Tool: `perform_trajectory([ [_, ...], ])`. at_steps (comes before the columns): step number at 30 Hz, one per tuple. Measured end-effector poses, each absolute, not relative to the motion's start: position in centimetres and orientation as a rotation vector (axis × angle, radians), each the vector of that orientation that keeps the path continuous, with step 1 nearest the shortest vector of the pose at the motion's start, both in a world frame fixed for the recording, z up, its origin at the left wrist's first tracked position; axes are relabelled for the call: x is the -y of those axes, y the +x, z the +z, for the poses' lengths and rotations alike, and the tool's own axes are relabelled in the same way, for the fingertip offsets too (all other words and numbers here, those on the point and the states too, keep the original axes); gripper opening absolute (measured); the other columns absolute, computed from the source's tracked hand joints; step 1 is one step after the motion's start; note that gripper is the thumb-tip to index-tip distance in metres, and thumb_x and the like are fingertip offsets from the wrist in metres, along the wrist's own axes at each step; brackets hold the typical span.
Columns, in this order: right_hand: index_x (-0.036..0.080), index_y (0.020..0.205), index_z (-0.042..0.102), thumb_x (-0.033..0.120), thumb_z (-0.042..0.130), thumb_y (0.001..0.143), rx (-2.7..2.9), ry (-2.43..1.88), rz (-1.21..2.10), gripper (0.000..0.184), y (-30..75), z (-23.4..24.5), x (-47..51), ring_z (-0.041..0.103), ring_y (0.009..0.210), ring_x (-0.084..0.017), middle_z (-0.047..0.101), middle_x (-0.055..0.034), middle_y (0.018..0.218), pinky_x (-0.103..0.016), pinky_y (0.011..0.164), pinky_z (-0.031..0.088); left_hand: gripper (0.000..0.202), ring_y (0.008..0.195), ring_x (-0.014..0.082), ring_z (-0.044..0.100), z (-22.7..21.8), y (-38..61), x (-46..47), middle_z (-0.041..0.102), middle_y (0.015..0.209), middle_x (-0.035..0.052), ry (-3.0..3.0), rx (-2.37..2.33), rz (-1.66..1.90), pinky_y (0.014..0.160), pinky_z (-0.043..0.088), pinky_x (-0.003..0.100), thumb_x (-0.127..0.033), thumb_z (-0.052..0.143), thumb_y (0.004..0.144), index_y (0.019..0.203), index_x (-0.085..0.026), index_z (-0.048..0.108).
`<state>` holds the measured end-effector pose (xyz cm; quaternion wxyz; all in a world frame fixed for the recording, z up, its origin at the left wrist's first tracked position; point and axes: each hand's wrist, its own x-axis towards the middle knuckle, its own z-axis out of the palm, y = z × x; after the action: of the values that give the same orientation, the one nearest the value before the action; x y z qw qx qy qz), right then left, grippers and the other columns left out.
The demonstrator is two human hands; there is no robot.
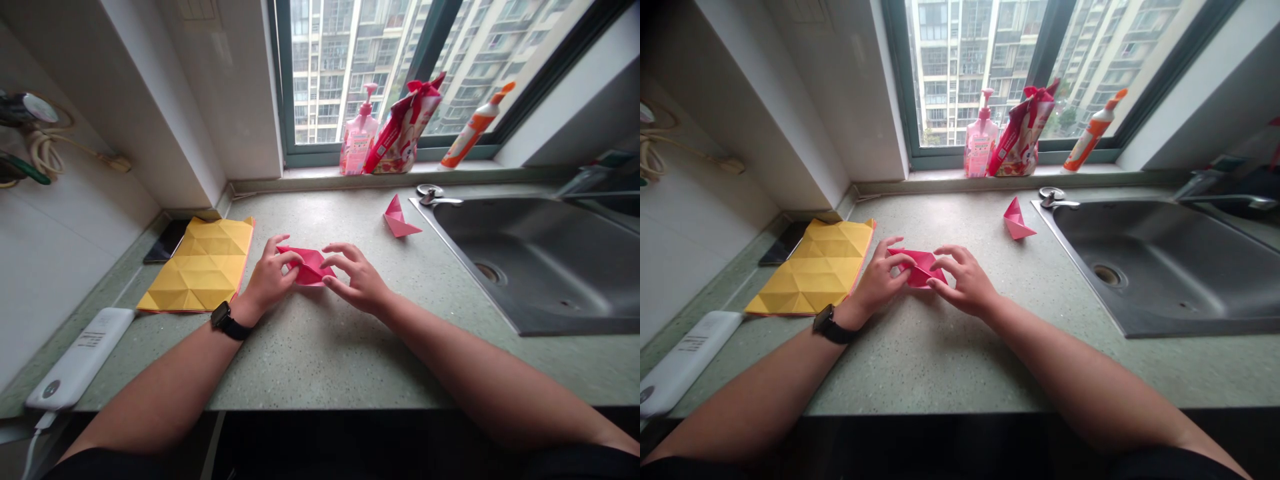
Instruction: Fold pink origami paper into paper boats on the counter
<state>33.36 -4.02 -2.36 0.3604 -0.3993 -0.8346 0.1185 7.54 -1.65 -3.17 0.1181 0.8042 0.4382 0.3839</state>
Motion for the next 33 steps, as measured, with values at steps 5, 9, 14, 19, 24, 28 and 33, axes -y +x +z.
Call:
perform_trajectory([
  [5,0.028,0.103,0.075,0.037,0.073,0.102,2.061,-1.036,0.127,0.009,32.5,-2.5,4.4,0.069,0.117,-0.03,0.074,-0.0091,0.122,-0.057,0.111,0.052,0.011,0.129,0.0287,0.07,-3.0,8.2,2.5,0.05,0.159,0.0121,2.469,-1.182,1.136,0.11,0.065,0.049,-0.014,0.074,0.099,0.103,-0.021,0.08],
  [9,0.029,0.098,0.077,0.03,0.077,0.099,2.09,-1.094,0.061,0.002,32.4,-2.4,4.6,0.071,0.109,-0.028,0.076,-0.0059,0.116,-0.063,0.12,0.043,0.009,0.109,0.0228,0.076,-2.8,8.6,3.1,0.052,0.159,0.0126,2.572,-1.134,1.101,0.102,0.068,0.046,-0.014,0.073,0.099,0.102,-0.021,0.078],
  [14,0.03,0.093,0.081,0.024,0.082,0.094,2.123,-1.12,0.11,0.006,32.4,-2.3,5.0,0.073,0.101,-0.025,0.077,-0.0032,0.106,-0.06,0.118,0.044,0.009,0.104,0.0222,0.075,-2.7,8.7,3.4,0.055,0.158,0.0136,2.667,-1.108,1.056,0.098,0.068,0.046,-0.014,0.071,0.1,0.103,-0.02,0.076],
  [19,0.028,0.088,0.082,0.019,0.082,0.091,2.148,-1.127,0.156,0.009,32.2,-2.2,5.3,0.072,0.091,-0.022,0.077,-0.0021,0.096,-0.052,0.107,0.049,0.018,0.107,0.0236,0.075,-2.7,8.8,3.6,0.057,0.157,0.0137,2.686,-1.026,1.027,0.096,0.068,0.045,-0.018,0.066,0.104,0.119,-0.023,0.074],
  [24,0.025,0.082,0.08,0.023,0.079,0.092,2.081,-1.166,0.258,0.011,32.8,-1.5,4.7,0.07,0.085,-0.022,0.077,-0.004,0.092,-0.042,0.087,0.053,0.07,0.141,0.034,0.062,-2.6,8.6,3.7,0.043,0.17,0.0166,2.563,-0.862,1.092,0.113,0.06,0.053,-0.038,0.067,0.106,0.17,-0.034,0.037],
  [28,0.025,0.081,0.08,0.026,0.076,0.093,1.929,-1.145,0.519,0.013,33.6,-1.2,3.8,0.072,0.085,-0.021,0.077,-0.0038,0.09,-0.036,0.081,0.054,0.071,0.134,0.032,0.065,-3.1,7.8,2.8,0.046,0.166,0.0197,2.266,-0.865,1.163,0.114,0.056,0.055,-0.062,0.044,0.114,0.175,-0.031,0.023],
  [33,0.024,0.073,0.075,0.032,0.076,0.093,1.719,-1.133,0.517,0.021,33.7,-1.3,3.3,0.07,0.082,-0.021,0.074,-0.0039,0.086,-0.036,0.078,0.054,0.064,0.108,0.0281,0.068,-2.7,7.1,2.2,0.071,0.119,0.0132,2.098,-1.083,1.169,0.098,0.057,0.044,-0.074,0.038,0.11,0.127,-0.019,0.067],
])
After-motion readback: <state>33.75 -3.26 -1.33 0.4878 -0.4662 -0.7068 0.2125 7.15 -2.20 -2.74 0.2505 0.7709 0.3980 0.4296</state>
